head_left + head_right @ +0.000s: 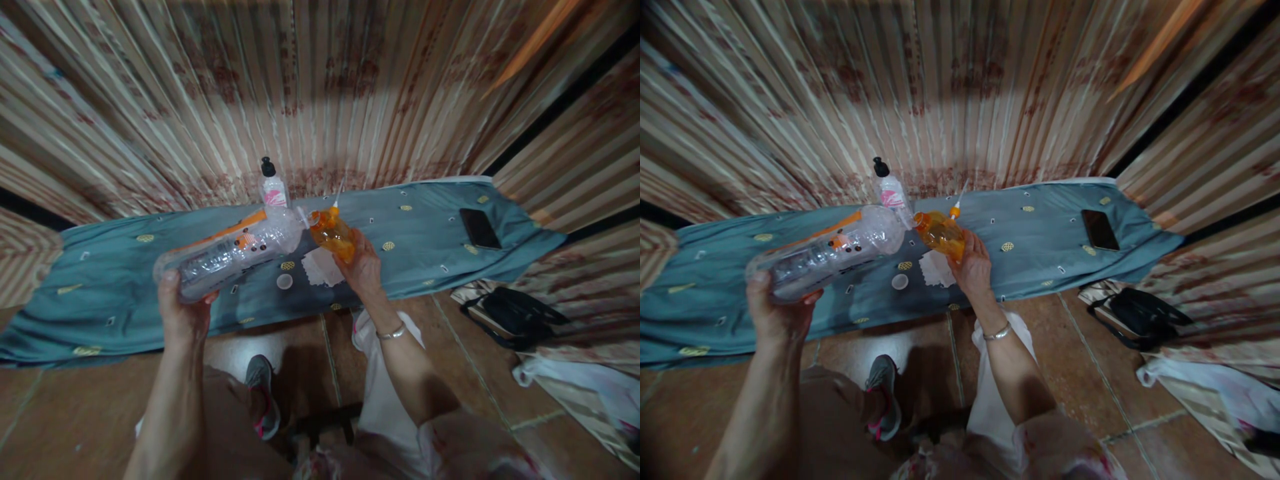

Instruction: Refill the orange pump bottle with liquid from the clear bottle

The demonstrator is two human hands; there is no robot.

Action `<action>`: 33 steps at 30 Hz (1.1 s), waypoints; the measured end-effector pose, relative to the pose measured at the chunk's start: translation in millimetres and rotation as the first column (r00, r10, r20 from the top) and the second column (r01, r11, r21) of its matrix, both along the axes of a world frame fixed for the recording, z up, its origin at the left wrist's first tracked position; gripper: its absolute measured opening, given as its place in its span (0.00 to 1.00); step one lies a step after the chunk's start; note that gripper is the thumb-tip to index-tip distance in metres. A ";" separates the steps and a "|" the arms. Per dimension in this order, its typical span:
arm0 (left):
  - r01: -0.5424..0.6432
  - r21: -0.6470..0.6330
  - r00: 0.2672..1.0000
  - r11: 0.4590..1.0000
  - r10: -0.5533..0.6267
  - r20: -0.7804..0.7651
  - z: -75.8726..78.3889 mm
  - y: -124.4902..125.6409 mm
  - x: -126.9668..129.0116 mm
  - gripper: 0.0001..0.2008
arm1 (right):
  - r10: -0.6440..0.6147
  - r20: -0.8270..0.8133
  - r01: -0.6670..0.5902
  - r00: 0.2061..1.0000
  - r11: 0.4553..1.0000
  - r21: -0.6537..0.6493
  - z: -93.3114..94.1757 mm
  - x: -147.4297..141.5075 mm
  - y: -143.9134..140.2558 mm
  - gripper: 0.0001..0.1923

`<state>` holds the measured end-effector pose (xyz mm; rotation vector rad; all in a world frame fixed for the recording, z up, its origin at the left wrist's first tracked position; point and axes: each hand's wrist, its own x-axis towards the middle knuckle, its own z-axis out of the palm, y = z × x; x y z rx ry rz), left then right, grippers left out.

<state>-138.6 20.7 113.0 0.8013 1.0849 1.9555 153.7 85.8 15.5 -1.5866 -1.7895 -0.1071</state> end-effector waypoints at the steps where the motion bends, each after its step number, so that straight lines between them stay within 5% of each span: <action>1: 0.003 -0.001 1.000 1.000 -0.003 -0.006 0.1 0.2 0.1 0.27 | 0.003 0.001 -0.003 1.000 1.000 0.003 -0.3 0.1 0.0 0.32; 33: -0.021 -0.025 1.000 0.999 0.020 -0.011 2.8 -0.3 3.4 0.29 | -0.005 -0.036 0.005 0.999 1.000 -0.009 2.7 -0.4 -0.8 0.31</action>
